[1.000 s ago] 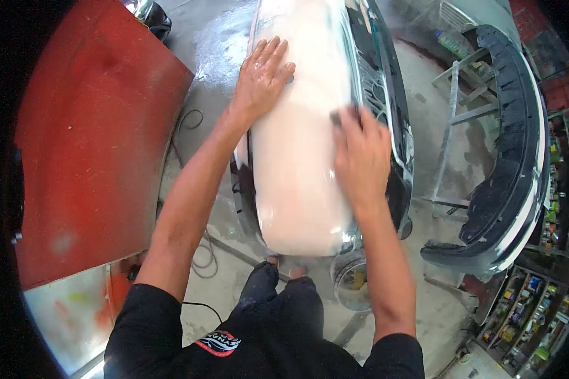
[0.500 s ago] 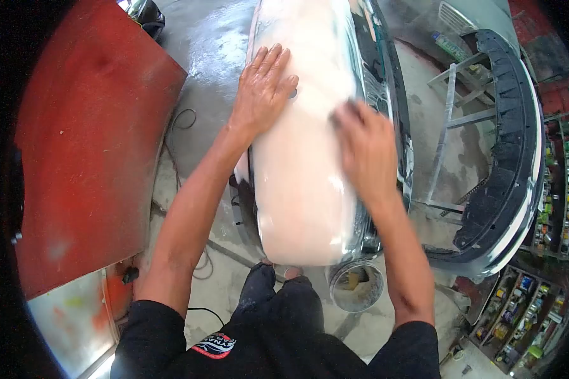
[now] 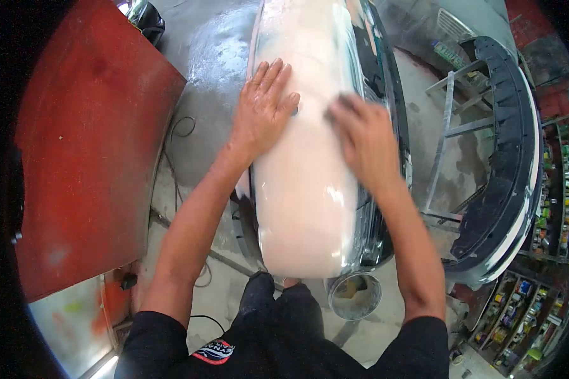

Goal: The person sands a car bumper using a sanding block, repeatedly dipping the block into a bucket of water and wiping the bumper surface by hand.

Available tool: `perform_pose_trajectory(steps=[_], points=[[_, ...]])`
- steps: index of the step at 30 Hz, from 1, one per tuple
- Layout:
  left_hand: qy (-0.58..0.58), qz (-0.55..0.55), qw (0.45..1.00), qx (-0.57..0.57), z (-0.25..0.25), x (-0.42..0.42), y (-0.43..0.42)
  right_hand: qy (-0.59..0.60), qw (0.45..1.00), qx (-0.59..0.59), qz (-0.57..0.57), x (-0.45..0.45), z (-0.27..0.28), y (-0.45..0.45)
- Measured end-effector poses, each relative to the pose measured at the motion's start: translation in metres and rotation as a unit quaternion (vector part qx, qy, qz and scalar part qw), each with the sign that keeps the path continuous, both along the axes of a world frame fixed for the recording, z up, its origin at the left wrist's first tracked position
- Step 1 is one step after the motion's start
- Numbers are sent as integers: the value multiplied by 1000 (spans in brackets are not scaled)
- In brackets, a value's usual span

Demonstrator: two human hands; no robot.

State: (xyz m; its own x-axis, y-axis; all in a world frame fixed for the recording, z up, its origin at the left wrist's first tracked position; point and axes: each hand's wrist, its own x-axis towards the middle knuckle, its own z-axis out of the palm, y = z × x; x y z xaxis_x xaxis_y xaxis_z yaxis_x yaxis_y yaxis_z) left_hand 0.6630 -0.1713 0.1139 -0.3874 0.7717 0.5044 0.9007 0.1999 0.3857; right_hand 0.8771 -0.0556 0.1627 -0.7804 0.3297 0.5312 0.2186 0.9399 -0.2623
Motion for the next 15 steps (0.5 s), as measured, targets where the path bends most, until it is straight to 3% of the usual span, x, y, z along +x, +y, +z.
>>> perform_pose_trajectory(steps=[4, 11, 15], points=[[-1, 3, 1000, 9, -1, 2, -1, -41, 999, -25, 1, 37, -2, -26], [-6, 2, 1000, 15, -4, 2, 0, 24, 999, 26, -28, -80, 7, 69], [-21, 1, 1000, 9, -5, 2, 2, 13, 999, -24, -32, -10, 0, 6]])
